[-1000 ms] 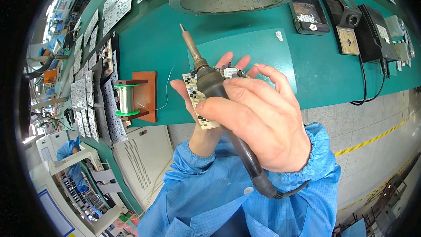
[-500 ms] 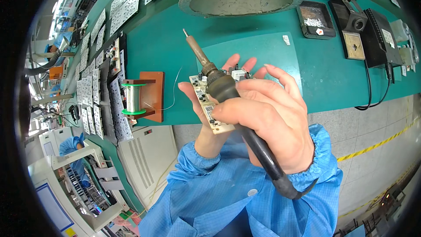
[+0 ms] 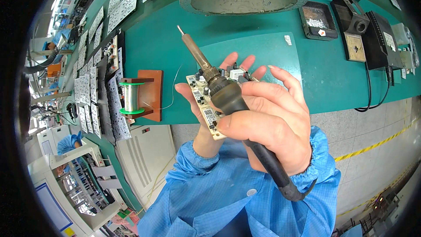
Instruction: Soldering electronic components onto a printed circuit board at a manual assembly station.
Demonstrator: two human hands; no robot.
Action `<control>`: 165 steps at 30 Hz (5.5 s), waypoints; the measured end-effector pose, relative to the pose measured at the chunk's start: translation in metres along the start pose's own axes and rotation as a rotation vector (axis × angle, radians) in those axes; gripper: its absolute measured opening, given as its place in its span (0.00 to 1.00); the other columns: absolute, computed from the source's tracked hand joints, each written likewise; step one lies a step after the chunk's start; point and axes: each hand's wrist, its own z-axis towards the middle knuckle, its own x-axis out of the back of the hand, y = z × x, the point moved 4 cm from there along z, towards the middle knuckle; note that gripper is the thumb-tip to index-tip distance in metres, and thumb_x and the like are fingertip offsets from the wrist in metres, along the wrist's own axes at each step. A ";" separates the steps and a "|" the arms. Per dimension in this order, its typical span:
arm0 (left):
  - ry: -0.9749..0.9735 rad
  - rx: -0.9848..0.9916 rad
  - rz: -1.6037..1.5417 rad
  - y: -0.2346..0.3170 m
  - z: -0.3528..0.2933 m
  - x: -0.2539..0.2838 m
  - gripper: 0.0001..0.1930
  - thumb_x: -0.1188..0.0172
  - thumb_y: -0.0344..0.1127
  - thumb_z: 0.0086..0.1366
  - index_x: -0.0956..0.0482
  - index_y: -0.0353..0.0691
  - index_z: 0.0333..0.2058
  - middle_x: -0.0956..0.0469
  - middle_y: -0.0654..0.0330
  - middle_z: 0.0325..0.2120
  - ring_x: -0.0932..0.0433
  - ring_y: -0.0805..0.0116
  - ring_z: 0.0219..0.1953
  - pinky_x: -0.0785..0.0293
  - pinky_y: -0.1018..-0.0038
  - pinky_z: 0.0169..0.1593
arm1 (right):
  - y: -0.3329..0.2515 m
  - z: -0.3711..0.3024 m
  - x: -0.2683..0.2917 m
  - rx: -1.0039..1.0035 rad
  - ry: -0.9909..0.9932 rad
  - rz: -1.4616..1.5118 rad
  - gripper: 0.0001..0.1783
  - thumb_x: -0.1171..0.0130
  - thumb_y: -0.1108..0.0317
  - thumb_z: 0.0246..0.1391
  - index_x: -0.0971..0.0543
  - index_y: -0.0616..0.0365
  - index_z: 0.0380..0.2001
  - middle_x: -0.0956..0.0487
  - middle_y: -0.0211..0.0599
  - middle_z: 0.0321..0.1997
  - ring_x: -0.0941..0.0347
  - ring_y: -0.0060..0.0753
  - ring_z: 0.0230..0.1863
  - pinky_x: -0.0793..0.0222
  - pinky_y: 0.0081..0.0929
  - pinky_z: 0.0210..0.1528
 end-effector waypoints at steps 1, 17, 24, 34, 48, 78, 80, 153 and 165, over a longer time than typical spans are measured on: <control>0.005 -0.002 0.008 -0.001 0.001 0.000 0.59 0.60 0.86 0.47 0.40 0.38 0.63 0.40 0.41 0.61 0.41 0.38 0.63 0.45 0.43 0.65 | 0.003 -0.002 -0.002 0.006 0.093 -0.011 0.19 0.35 0.75 0.44 0.29 0.42 0.38 0.16 0.34 0.38 0.22 0.40 0.47 0.45 0.59 0.61; -0.027 0.035 -0.022 0.007 -0.002 -0.005 0.57 0.53 0.82 0.48 0.42 0.37 0.64 0.39 0.44 0.61 0.42 0.36 0.64 0.41 0.41 0.63 | 0.030 -0.037 0.002 0.024 0.343 0.128 0.31 0.29 0.77 0.42 0.35 0.47 0.47 0.19 0.47 0.46 0.22 0.48 0.47 0.37 0.54 0.57; 0.051 0.118 -0.112 0.006 -0.001 0.003 0.62 0.60 0.86 0.46 0.42 0.34 0.64 0.44 0.36 0.63 0.43 0.34 0.64 0.42 0.41 0.63 | 0.037 -0.039 -0.005 0.103 0.359 0.255 0.34 0.31 0.79 0.44 0.35 0.48 0.52 0.22 0.54 0.47 0.25 0.49 0.52 0.37 0.50 0.57; -0.088 0.269 -0.375 0.002 -0.001 0.001 0.67 0.55 0.87 0.42 0.50 0.31 0.66 0.55 0.31 0.65 0.38 0.36 0.61 0.35 0.45 0.61 | 0.039 -0.037 -0.009 0.107 0.367 0.391 0.37 0.27 0.72 0.44 0.36 0.47 0.55 0.24 0.60 0.51 0.27 0.51 0.56 0.42 0.51 0.63; -0.025 0.347 -0.394 0.006 -0.010 -0.041 0.62 0.58 0.84 0.50 0.50 0.29 0.65 0.46 0.33 0.63 0.23 0.52 0.43 0.22 0.61 0.51 | 0.028 -0.027 -0.017 0.179 0.502 0.537 0.40 0.25 0.75 0.38 0.32 0.44 0.56 0.27 0.58 0.55 0.27 0.52 0.52 0.30 0.45 0.50; -0.084 0.062 0.002 0.002 -0.002 0.002 0.60 0.59 0.83 0.51 0.47 0.29 0.64 0.43 0.37 0.63 0.37 0.41 0.61 0.36 0.46 0.61 | 0.036 -0.053 -0.010 0.069 0.438 0.202 0.42 0.35 0.83 0.44 0.41 0.38 0.58 0.25 0.56 0.53 0.31 0.48 0.57 0.33 0.47 0.56; -0.055 0.039 0.043 0.003 -0.004 0.002 0.60 0.59 0.83 0.51 0.46 0.30 0.64 0.42 0.39 0.62 0.36 0.42 0.61 0.36 0.46 0.61 | 0.037 -0.052 -0.009 0.072 0.439 0.177 0.42 0.35 0.83 0.44 0.41 0.39 0.58 0.25 0.56 0.52 0.30 0.48 0.57 0.34 0.47 0.56; 0.050 0.002 0.257 0.011 -0.013 -0.002 0.62 0.62 0.84 0.51 0.50 0.28 0.65 0.49 0.33 0.64 0.41 0.39 0.64 0.41 0.47 0.64 | 0.041 -0.050 -0.008 0.110 0.526 0.180 0.37 0.34 0.86 0.43 0.38 0.45 0.53 0.25 0.54 0.49 0.26 0.46 0.50 0.28 0.41 0.49; 0.039 0.060 0.214 0.008 -0.013 -0.003 0.64 0.55 0.83 0.48 0.53 0.27 0.66 0.53 0.32 0.65 0.44 0.38 0.65 0.43 0.45 0.65 | 0.036 -0.050 -0.006 0.126 0.517 0.122 0.39 0.31 0.83 0.41 0.38 0.45 0.53 0.22 0.49 0.48 0.23 0.44 0.46 0.28 0.40 0.48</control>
